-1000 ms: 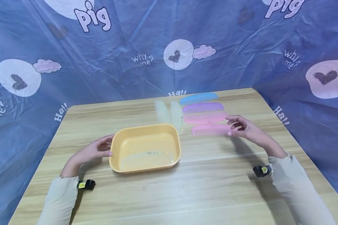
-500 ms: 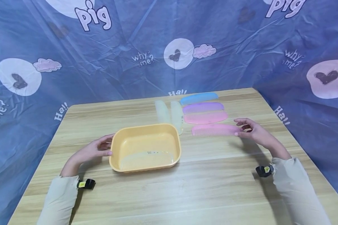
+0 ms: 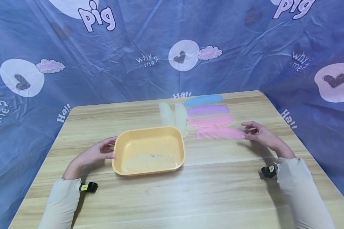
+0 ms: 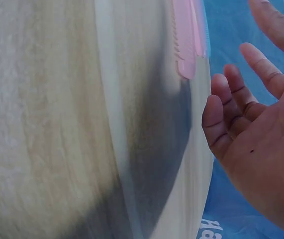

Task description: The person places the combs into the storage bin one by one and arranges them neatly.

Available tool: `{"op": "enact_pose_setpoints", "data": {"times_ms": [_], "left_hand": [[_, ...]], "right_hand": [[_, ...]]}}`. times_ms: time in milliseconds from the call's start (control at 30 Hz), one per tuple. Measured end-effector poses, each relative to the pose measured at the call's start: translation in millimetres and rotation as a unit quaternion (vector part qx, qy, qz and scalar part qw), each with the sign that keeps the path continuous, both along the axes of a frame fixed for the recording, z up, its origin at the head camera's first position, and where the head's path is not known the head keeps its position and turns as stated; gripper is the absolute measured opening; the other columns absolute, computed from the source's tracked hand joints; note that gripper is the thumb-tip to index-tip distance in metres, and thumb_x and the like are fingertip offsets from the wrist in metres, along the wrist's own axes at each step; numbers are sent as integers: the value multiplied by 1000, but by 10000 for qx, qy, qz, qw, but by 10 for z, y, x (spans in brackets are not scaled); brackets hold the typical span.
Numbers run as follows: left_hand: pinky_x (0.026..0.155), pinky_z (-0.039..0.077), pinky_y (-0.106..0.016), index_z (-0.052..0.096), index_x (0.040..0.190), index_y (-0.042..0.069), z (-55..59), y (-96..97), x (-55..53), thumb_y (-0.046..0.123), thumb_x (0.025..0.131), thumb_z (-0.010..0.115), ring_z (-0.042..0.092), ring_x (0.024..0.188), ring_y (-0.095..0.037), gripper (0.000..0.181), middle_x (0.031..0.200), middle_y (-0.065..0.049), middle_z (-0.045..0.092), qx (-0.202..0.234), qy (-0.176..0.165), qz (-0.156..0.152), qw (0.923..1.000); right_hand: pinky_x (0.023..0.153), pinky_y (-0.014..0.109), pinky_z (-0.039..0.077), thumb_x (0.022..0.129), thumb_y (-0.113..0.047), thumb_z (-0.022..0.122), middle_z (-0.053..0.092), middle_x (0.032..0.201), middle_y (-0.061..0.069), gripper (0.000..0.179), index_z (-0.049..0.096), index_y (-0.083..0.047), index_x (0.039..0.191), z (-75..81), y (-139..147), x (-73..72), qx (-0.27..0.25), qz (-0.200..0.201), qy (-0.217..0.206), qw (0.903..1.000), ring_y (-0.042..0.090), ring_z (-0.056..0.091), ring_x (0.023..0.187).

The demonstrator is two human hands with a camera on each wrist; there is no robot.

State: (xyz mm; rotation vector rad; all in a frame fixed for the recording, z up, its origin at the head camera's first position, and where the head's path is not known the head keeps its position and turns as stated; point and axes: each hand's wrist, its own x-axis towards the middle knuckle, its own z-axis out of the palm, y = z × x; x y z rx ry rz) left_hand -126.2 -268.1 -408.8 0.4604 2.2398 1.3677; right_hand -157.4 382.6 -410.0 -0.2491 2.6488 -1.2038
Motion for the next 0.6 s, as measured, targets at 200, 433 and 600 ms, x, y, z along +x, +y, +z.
{"op": "enact_pose_setpoints", "data": {"times_ms": [200, 433, 600], "left_hand": [[92, 48, -20, 23, 152, 2, 2, -4, 11, 17, 88, 70, 52, 124, -42, 80, 137, -28, 49, 74, -6, -18, 10000], [93, 48, -21, 23, 152, 3, -12, -2, 6, 18, 88, 71, 51, 125, -43, 81, 139, -28, 47, 96, -7, -14, 10000], [94, 48, -21, 24, 152, 4, -24, -2, -9, 19, 88, 71, 51, 125, -41, 81, 139, -27, 48, 85, 4, -6, 10000]], "right_hand": [[73, 16, 46, 92, -16, 65, 54, 109, -12, 53, 42, 1, 137, -58, -8, -6, 253, 64, 13, 9997, -5, 49, 89], [68, 21, 43, 91, -14, 65, 51, 108, 8, 52, 44, 4, 135, -96, -12, 6, 462, 247, 113, 9986, 0, 46, 84], [67, 22, 42, 90, -17, 66, 50, 107, 8, 53, 46, 2, 135, -111, -8, -10, 573, 236, 85, 9980, 1, 45, 82]]}}
